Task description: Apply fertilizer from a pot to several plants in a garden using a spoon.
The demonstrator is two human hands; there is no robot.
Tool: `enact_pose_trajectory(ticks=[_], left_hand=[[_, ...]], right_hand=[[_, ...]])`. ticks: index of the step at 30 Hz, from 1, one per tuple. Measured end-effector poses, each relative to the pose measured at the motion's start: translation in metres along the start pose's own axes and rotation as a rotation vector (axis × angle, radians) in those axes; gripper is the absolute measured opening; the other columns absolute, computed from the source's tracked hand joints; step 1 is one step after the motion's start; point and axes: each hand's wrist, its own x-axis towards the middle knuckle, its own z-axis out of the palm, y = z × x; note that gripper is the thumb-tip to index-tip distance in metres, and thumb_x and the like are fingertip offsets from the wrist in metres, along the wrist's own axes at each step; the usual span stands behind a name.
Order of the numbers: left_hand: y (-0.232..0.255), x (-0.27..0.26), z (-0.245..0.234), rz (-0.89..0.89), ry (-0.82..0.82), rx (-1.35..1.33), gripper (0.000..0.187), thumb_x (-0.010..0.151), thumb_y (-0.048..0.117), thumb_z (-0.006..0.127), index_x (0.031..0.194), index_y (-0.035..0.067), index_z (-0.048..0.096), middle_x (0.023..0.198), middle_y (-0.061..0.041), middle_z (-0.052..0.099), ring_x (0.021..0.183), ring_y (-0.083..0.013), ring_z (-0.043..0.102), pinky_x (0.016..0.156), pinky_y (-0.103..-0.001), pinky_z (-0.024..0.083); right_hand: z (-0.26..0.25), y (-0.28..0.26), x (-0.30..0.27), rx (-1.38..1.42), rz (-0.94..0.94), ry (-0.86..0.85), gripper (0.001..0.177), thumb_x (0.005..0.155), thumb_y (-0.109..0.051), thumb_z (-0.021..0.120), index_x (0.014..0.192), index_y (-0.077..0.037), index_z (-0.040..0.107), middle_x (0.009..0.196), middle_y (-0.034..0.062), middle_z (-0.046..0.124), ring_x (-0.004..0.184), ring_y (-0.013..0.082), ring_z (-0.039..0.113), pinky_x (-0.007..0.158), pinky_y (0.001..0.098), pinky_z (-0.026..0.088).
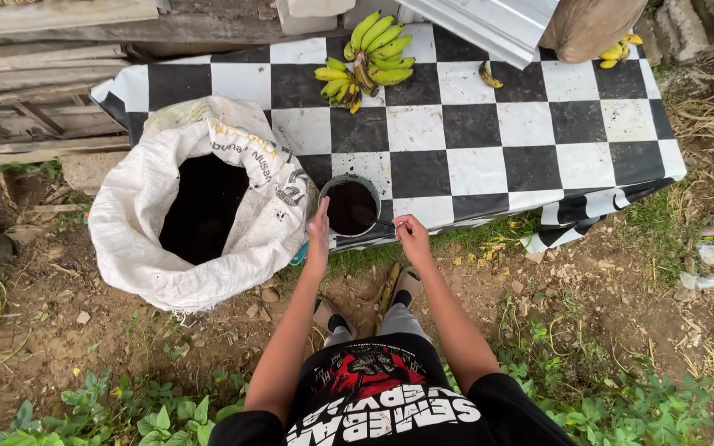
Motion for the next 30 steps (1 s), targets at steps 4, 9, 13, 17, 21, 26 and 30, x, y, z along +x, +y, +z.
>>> enact_pose_trajectory(ticks=[4,9,13,17,21,26,30], left_hand=[[-0.008,0.002,-0.001,-0.047,0.006,0.011,0.095,0.100,0.074,0.020,0.166,0.005,0.017,0.174,-0.011,0.016,0.162,-0.0243,0.008,0.131,-0.042,0.003],[-0.008,0.006,0.002,-0.025,0.048,0.016,0.093,0.102,0.073,0.018,0.165,0.006,0.018,0.174,-0.011,0.019,0.162,-0.0237,0.010,0.131,-0.042,0.004],[0.000,0.006,0.005,0.014,0.064,-0.007,0.088,0.105,0.069,0.020,0.165,0.004,0.020,0.173,-0.012,0.020,0.162,-0.0243,0.011,0.132,-0.042,0.005],[0.014,0.007,0.010,0.051,0.079,-0.005,0.085,0.106,0.065,0.020,0.165,0.003,0.021,0.173,-0.012,0.019,0.162,-0.0244,0.011,0.132,-0.042,0.005],[0.036,0.005,0.021,0.063,0.086,-0.011,0.083,0.107,0.064,0.020,0.165,0.004,0.020,0.174,-0.013,0.018,0.163,-0.0242,0.010,0.132,-0.041,0.004],[0.044,0.013,0.028,0.098,0.077,-0.045,0.082,0.108,0.063,0.020,0.164,0.004,0.022,0.174,-0.012,0.019,0.163,-0.0246,0.011,0.132,-0.041,0.006],[0.048,0.029,0.039,0.130,0.034,-0.071,0.083,0.107,0.063,0.020,0.164,0.004,0.023,0.174,-0.012,0.020,0.163,-0.0244,0.011,0.132,-0.040,0.005]], right_hand=[[0.000,-0.007,0.000,0.025,0.012,-0.001,0.014,0.101,0.000,0.053,0.108,-0.004,0.065,0.074,-0.0019,0.059,0.064,0.0041,0.050,0.056,0.0213,0.038],[0.000,-0.032,0.006,0.058,0.012,-0.003,0.016,0.100,0.000,0.052,0.109,-0.003,0.065,0.073,-0.0012,0.056,0.063,0.0046,0.047,0.056,0.0215,0.037],[-0.004,-0.039,0.013,0.119,-0.045,-0.034,0.016,0.101,0.001,0.051,0.110,-0.003,0.064,0.073,-0.0010,0.056,0.064,0.0043,0.046,0.056,0.0215,0.036],[-0.007,-0.054,0.020,0.181,-0.098,-0.057,0.019,0.101,0.001,0.049,0.111,-0.003,0.065,0.076,0.0000,0.057,0.065,0.0048,0.046,0.057,0.0209,0.037],[-0.012,-0.072,0.022,0.208,-0.129,-0.040,0.018,0.102,-0.001,0.049,0.111,-0.002,0.065,0.076,0.0032,0.060,0.066,0.0068,0.049,0.059,0.0223,0.041],[-0.018,-0.098,0.015,0.265,-0.169,0.005,0.020,0.106,-0.006,0.046,0.110,-0.002,0.065,0.080,0.0048,0.063,0.068,0.0083,0.053,0.063,0.0237,0.045],[-0.033,-0.107,0.008,0.343,-0.196,0.048,0.023,0.108,-0.008,0.043,0.110,-0.001,0.065,0.082,0.0075,0.066,0.070,0.0112,0.058,0.065,0.0259,0.048]])
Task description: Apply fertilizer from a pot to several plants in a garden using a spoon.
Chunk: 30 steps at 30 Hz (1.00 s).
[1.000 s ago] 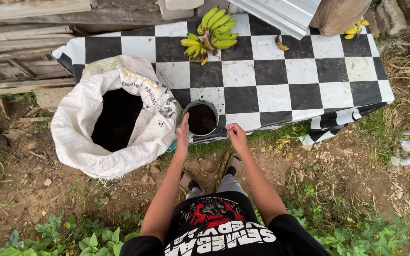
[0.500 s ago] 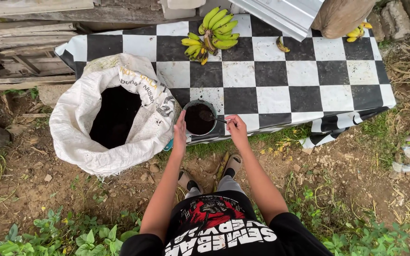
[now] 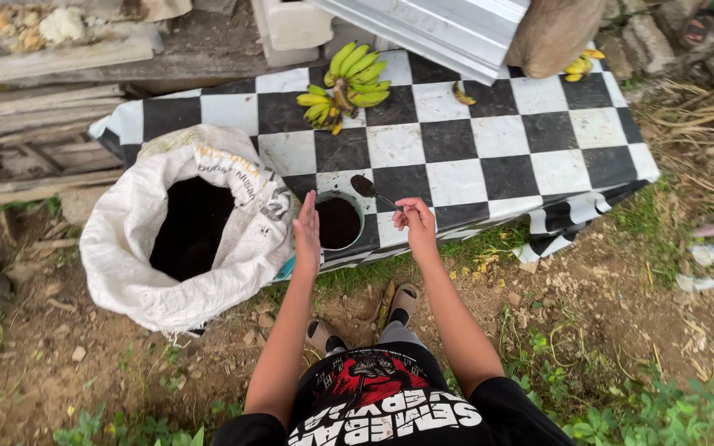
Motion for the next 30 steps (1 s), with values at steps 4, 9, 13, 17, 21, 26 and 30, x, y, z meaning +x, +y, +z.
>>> enact_pose_trajectory(ticks=[4,9,13,17,21,26,30], left_hand=[[-0.005,0.017,0.023,-0.012,-0.080,-0.048,0.083,0.107,0.064,0.020,0.164,0.004,0.024,0.174,-0.012,0.020,0.163,-0.0239,0.010,0.132,-0.040,0.004],[-0.030,0.035,0.063,-0.048,-0.200,-0.124,0.082,0.107,0.063,0.021,0.164,0.004,0.025,0.174,-0.011,0.019,0.163,-0.0231,0.009,0.131,-0.039,0.003],[-0.038,0.038,0.112,-0.117,-0.316,-0.135,0.081,0.107,0.063,0.020,0.164,0.004,0.024,0.173,-0.011,0.020,0.163,-0.0230,0.010,0.131,-0.039,0.004],[-0.064,0.039,0.162,-0.189,-0.414,-0.149,0.081,0.107,0.063,0.020,0.164,0.005,0.024,0.173,-0.011,0.020,0.162,-0.0228,0.010,0.131,-0.039,0.004],[-0.082,0.035,0.221,-0.246,-0.515,-0.133,0.083,0.106,0.064,0.020,0.164,0.005,0.024,0.173,-0.011,0.019,0.162,-0.0227,0.010,0.131,-0.038,0.004],[-0.106,0.034,0.295,-0.275,-0.600,-0.124,0.083,0.106,0.065,0.021,0.163,0.005,0.026,0.173,-0.012,0.021,0.162,-0.0234,0.011,0.131,-0.039,0.005],[-0.121,0.035,0.352,-0.304,-0.634,-0.116,0.082,0.105,0.063,0.020,0.163,0.006,0.025,0.172,-0.011,0.023,0.161,-0.0234,0.013,0.131,-0.039,0.008]], right_hand=[[-0.020,-0.023,-0.013,-0.004,-0.030,0.090,0.024,0.108,-0.008,0.042,0.110,0.000,0.064,0.084,0.0082,0.066,0.072,0.0126,0.061,0.065,0.0271,0.049],[-0.061,-0.051,-0.037,0.008,-0.099,0.209,0.023,0.107,-0.009,0.043,0.112,0.000,0.064,0.088,0.0094,0.068,0.077,0.0135,0.064,0.068,0.0269,0.050],[-0.105,-0.067,-0.060,-0.016,-0.113,0.381,0.023,0.109,-0.011,0.044,0.112,0.000,0.064,0.089,0.0101,0.070,0.076,0.0136,0.063,0.068,0.0271,0.049],[-0.157,-0.076,-0.088,-0.021,-0.164,0.512,0.022,0.107,-0.011,0.045,0.112,-0.001,0.064,0.091,0.0101,0.071,0.077,0.0136,0.065,0.068,0.0272,0.051],[-0.214,-0.081,-0.122,0.004,-0.183,0.627,0.022,0.107,-0.010,0.046,0.113,-0.001,0.064,0.094,0.0099,0.072,0.080,0.0132,0.065,0.070,0.0261,0.050],[-0.281,-0.100,-0.148,-0.056,-0.224,0.798,0.023,0.107,-0.010,0.045,0.113,-0.001,0.065,0.094,0.0093,0.072,0.080,0.0131,0.066,0.068,0.0268,0.051],[-0.326,-0.124,-0.162,-0.073,-0.268,0.903,0.022,0.108,-0.009,0.046,0.113,0.000,0.066,0.094,0.0096,0.071,0.081,0.0131,0.065,0.069,0.0273,0.052]])
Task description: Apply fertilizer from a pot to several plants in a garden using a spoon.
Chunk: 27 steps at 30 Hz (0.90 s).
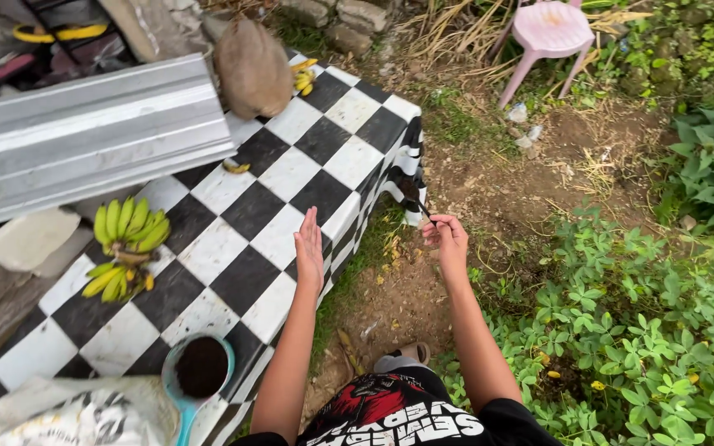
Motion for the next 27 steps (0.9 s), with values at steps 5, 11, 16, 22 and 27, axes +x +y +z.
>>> enact_pose_trajectory(ticks=[5,11,16,22,27], left_hand=[[-0.031,0.045,0.053,0.014,-0.073,-0.030,0.081,0.106,0.062,0.020,0.162,0.005,0.026,0.172,-0.011,0.023,0.161,-0.0227,0.014,0.132,-0.038,0.007],[-0.080,0.100,0.132,0.007,-0.186,-0.150,0.080,0.108,0.061,0.023,0.162,0.003,0.029,0.172,-0.012,0.025,0.162,-0.0231,0.016,0.131,-0.038,0.008],[-0.118,0.120,0.196,-0.073,-0.280,-0.217,0.079,0.108,0.060,0.024,0.161,0.003,0.030,0.171,-0.012,0.027,0.161,-0.0236,0.018,0.131,-0.038,0.010],[-0.149,0.124,0.260,-0.179,-0.438,-0.223,0.077,0.108,0.058,0.023,0.161,0.003,0.029,0.171,-0.012,0.025,0.161,-0.0236,0.017,0.131,-0.038,0.010],[-0.173,0.135,0.304,-0.234,-0.520,-0.263,0.076,0.109,0.057,0.023,0.161,0.002,0.029,0.171,-0.013,0.026,0.161,-0.0244,0.017,0.132,-0.039,0.009]], right_hand=[[-0.050,-0.003,0.047,0.033,-0.030,0.082,0.020,0.107,-0.009,0.047,0.112,0.000,0.065,0.095,0.0095,0.072,0.080,0.0129,0.066,0.068,0.0270,0.052],[-0.118,-0.022,0.089,0.025,-0.076,0.163,0.020,0.108,-0.009,0.048,0.113,-0.001,0.065,0.096,0.0104,0.073,0.079,0.0129,0.066,0.067,0.0266,0.051],[-0.167,-0.043,0.089,-0.036,-0.105,0.282,0.018,0.107,-0.010,0.049,0.112,-0.001,0.064,0.097,0.0108,0.074,0.081,0.0122,0.067,0.069,0.0260,0.051],[-0.224,-0.048,0.066,-0.046,-0.155,0.441,0.018,0.107,-0.011,0.052,0.113,-0.001,0.065,0.097,0.0096,0.073,0.081,0.0114,0.066,0.070,0.0255,0.052],[-0.257,-0.053,0.060,-0.050,-0.128,0.579,0.017,0.107,-0.012,0.053,0.114,-0.001,0.065,0.097,0.0085,0.072,0.080,0.0111,0.063,0.070,0.0253,0.051]])
